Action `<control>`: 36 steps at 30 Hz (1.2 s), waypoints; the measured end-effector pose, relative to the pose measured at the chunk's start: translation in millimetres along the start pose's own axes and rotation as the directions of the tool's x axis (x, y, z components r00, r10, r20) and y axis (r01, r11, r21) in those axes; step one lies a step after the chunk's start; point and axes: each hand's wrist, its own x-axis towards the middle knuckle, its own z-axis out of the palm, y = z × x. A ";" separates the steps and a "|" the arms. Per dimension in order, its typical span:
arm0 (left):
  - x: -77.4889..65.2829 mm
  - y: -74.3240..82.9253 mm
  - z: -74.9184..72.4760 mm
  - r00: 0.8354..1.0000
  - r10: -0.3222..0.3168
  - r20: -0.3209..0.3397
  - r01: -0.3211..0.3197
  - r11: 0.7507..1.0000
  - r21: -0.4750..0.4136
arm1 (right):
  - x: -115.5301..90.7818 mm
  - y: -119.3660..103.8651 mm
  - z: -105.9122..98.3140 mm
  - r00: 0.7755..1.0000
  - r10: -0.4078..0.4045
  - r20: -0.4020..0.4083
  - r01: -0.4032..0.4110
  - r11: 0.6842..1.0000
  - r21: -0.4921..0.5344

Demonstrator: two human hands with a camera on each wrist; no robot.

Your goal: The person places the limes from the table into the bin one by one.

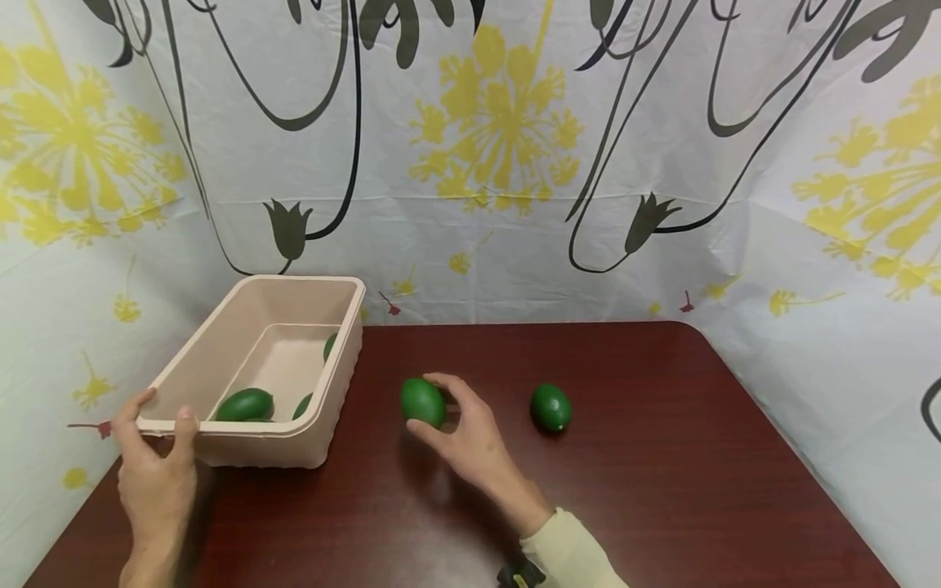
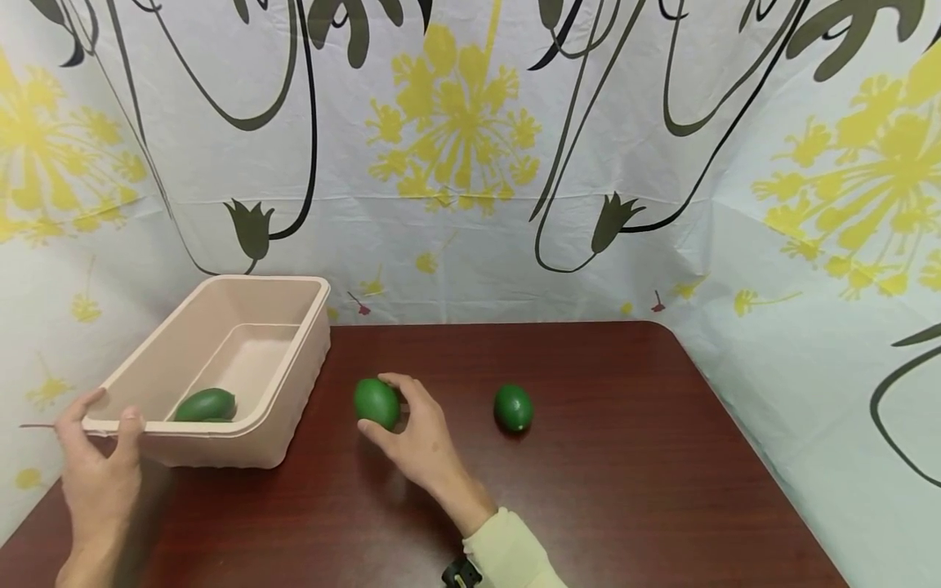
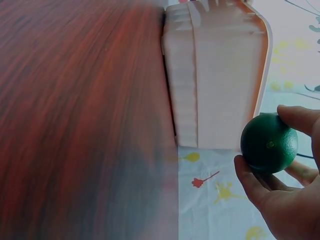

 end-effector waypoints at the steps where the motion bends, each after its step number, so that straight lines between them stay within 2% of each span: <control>1: 0.1 -0.2 0.0 1.000 0.001 0.000 -0.001 1.000 0.001 | 0.2 -0.7 0.4 1.000 -0.001 0.000 0.001 1.000 0.002; 22: 1.1 -1.9 -0.3 1.000 0.009 0.005 -0.009 1.000 -0.005 | 5.4 -14.0 12.1 1.000 0.002 0.011 -0.003 0.998 0.065; 36: 0.4 -1.0 -0.5 1.000 0.009 0.000 -0.009 1.000 -0.003 | 5.3 -19.4 16.5 1.000 -0.020 0.011 0.019 0.998 0.055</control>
